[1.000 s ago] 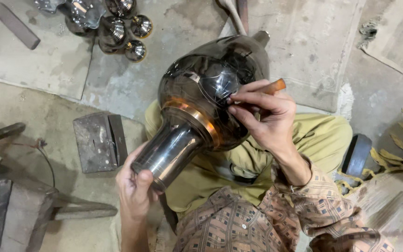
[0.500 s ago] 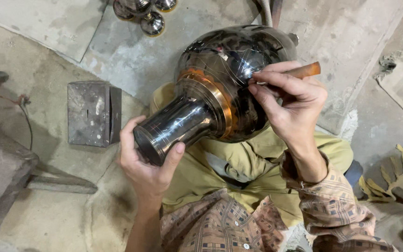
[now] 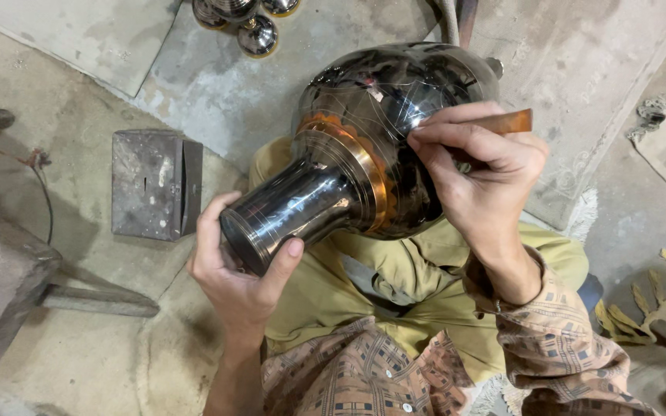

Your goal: The person sits on the floor and uses a small hand tool to engrave a design onto the surface of a large, dark metallic vase. They hold the vase steady with one hand while carefully carving lines with the other.

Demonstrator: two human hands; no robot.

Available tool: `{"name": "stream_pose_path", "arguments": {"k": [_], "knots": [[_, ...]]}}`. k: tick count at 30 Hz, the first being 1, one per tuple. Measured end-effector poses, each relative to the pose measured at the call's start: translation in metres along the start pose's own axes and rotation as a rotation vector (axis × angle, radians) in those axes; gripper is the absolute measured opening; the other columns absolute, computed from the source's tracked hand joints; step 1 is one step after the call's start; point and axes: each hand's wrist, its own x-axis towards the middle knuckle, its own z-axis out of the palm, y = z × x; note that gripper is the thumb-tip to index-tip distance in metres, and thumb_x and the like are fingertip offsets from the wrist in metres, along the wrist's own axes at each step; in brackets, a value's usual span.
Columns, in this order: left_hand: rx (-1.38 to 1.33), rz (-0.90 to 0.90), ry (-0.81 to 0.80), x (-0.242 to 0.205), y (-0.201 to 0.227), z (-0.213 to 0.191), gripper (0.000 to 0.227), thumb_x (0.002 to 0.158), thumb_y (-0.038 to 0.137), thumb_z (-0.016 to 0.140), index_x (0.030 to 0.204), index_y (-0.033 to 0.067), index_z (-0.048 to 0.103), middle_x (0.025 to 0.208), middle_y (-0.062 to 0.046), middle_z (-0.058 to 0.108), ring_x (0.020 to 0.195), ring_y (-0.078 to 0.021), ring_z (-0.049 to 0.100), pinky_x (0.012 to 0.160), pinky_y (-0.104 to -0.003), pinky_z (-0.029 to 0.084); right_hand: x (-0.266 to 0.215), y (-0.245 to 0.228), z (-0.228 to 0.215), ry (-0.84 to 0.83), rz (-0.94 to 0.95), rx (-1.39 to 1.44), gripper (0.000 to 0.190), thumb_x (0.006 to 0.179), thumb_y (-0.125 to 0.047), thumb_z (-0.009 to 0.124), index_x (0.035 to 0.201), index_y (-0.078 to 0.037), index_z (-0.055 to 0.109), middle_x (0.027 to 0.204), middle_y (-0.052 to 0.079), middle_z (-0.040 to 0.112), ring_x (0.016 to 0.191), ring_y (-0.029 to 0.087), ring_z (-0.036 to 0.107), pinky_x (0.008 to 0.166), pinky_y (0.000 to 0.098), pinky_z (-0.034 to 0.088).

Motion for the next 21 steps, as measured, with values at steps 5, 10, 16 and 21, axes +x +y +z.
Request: {"name": "stream_pose_path", "arguments": {"k": [5, 10, 16, 21], "knots": [[-0.045, -0.02, 0.014, -0.0006, -0.0001, 0.0018, 0.076, 0.084, 0.043, 0.086, 0.137, -0.0032, 0.057, 0.111, -0.016, 0.072, 0.096, -0.0211, 0.077, 0.078, -0.028, 0.064, -0.0016, 0.0006, 0.0003, 0.009, -0.011, -0.005, 0.017, 0.093, 0.017, 0.077, 0.098, 0.001, 0.077, 0.1, 0.009, 0.075, 0.089, 0.015, 0.073, 0.081, 0.0243, 0.059], [-0.056, 0.0, 0.018, -0.0016, 0.0006, 0.0031, 0.073, 0.086, 0.038, 0.087, 0.138, -0.0031, 0.056, 0.109, -0.014, 0.071, 0.096, -0.018, 0.074, 0.079, -0.025, 0.062, -0.0028, 0.0029, -0.0007, 0.014, 0.006, -0.006, 0.02, 0.091, 0.017, 0.079, 0.1, -0.001, 0.078, 0.1, 0.009, 0.075, 0.09, 0.015, 0.072, 0.082, 0.0246, 0.059], [-0.08, -0.009, 0.022, -0.003, 0.0016, 0.0036, 0.072, 0.087, 0.036, 0.088, 0.139, -0.0034, 0.056, 0.113, -0.014, 0.068, 0.099, -0.0177, 0.073, 0.082, -0.025, 0.061, -0.0036, 0.0049, -0.0028, -0.005, 0.027, 0.025, 0.02, 0.088, 0.019, 0.075, 0.095, 0.001, 0.078, 0.099, 0.009, 0.074, 0.089, 0.015, 0.072, 0.082, 0.0243, 0.06], [-0.096, -0.018, 0.017, -0.0025, 0.0012, 0.0043, 0.072, 0.088, 0.035, 0.087, 0.138, -0.0051, 0.055, 0.113, -0.016, 0.07, 0.099, -0.0194, 0.074, 0.084, -0.027, 0.063, -0.0065, 0.0066, -0.0051, -0.008, 0.029, 0.046, 0.023, 0.087, 0.02, 0.073, 0.099, 0.0, 0.078, 0.1, 0.009, 0.074, 0.089, 0.015, 0.072, 0.082, 0.0242, 0.06]]}}
